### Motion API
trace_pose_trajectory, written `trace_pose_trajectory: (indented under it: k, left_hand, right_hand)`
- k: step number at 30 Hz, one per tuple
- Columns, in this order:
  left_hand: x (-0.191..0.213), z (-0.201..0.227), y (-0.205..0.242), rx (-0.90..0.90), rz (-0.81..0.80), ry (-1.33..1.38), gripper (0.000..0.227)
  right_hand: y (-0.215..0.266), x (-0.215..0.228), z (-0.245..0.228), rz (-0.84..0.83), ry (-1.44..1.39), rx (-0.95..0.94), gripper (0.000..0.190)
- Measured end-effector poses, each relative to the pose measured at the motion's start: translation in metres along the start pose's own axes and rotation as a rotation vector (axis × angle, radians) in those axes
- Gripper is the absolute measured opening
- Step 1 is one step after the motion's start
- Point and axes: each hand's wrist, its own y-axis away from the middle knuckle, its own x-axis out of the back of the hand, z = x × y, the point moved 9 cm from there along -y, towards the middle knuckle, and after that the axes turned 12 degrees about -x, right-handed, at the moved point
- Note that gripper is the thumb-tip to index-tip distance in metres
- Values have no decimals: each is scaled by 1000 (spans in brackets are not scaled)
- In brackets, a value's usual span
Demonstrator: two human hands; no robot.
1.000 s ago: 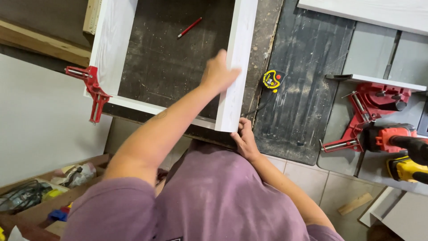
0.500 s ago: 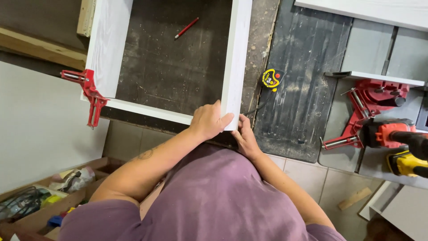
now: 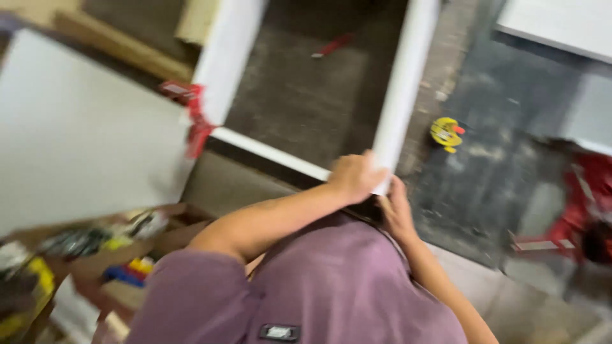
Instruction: Assembling a rectangular wooden frame by positioning panels and securing the corners with specialized woodworking clamps.
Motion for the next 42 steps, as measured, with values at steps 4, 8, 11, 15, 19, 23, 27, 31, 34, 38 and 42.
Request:
trace_pose_trajectory:
  k: [4,8,11,15,19,23,27,31,34,38,42]
  left_hand:
    - [-8,0,-4,50,-10,-33,65]
    - [-6,1,-2,45,-22,-7,73]
    - [-5,5,0,19,-21,17,70]
    - [-4,4,-2,23,-34,20,70]
    - [-7,-5,-1,73,-43,19,66]
    - [-2,-1,2,78,-51,31,68]
    - [-3,-2,3,90,-52,31,64]
    - [-7,-9,-2,109,-63,14,58]
    - [0,-6,2,102,-90,6,58]
    - [-1,-1,3,60,-103,-26,56]
    - [-13,-11,1,51,-106,-55,56]
  right_hand:
    - [-6,3,12,-8,-42,-11,67]
    - [-10,-4,24,-70,-131,-12,66]
    - [-14,-6,38,-100,-198,22,65]
    - [-14,-7,35,-51,-119,14,64]
    - [-4,-10,9,16,-76,-34,64]
    - [-4,-10,11,31,-69,-67,64]
    - [7,-9,-11,79,26,-59,67]
    - [13,-6,-45,148,161,25,63]
    - [9,-11,-27,185,253,64,66]
    - [-1,-15,-2,176,357,43,62]
    - [-6,-24,4,131,471,42,57]
